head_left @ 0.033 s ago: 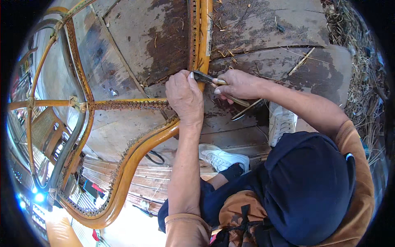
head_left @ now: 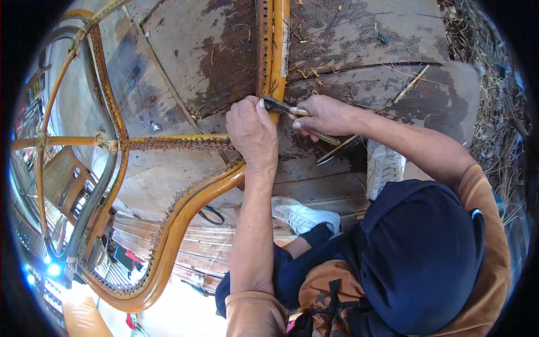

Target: Removing old staples and sanding a wooden furniture frame to prepare it for refurbishment.

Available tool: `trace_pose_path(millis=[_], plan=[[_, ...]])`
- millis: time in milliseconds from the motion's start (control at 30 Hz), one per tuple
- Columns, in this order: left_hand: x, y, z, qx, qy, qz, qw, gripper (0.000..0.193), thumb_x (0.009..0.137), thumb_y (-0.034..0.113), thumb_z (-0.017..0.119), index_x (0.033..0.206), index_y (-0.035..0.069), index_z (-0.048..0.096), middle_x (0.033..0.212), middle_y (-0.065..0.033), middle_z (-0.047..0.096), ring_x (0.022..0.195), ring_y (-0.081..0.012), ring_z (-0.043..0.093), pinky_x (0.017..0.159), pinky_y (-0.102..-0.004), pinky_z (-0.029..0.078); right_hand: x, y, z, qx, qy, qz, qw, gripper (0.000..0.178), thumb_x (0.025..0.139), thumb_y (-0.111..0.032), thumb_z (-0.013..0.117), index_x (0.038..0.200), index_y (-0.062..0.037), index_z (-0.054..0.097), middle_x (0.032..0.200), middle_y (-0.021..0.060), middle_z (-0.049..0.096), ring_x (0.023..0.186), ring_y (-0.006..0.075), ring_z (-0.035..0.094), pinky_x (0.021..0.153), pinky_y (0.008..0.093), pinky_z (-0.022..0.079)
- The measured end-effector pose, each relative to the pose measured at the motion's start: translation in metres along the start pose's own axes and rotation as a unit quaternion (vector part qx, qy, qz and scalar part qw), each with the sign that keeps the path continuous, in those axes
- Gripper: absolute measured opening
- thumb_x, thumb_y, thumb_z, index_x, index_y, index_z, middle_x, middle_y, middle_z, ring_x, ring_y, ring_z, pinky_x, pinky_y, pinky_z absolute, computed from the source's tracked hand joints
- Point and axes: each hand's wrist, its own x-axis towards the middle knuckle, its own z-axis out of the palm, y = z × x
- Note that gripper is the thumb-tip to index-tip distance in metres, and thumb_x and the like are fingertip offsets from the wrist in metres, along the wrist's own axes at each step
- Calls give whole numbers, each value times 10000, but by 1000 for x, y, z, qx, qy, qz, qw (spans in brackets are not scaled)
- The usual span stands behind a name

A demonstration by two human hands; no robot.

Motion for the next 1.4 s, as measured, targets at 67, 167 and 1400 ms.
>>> trace_pose_path(millis=[67,167,1400], plan=[[-3,0,2,2,7,0,1000,107,835,69,624,932,68,577,855,-109,568,827,-327,554,715,-448,436,0,2,1,-19,12,-1,1000,210,946,-181,571,872,15,563,677,42,609,586,133,619,570,322,500],[-5,-2,4,6,17,4,1000,119,827,56,628,934,70,577,865,-108,574,828,-325,556,723,-446,437,2,8,6,-48,42,14,998,203,942,-183,582,903,15,562,684,78,617,605,177,635,584,353,506],[-5,-10,-21,12,-43,-55,997,125,841,229,651,894,116,637,832,-98,641,816,-307,627,725,-456,495,-33,-1,8,143,-11,115,983,234,929,-77,555,1149,2,543,999,83,659,836,152,675,634,260,576]])
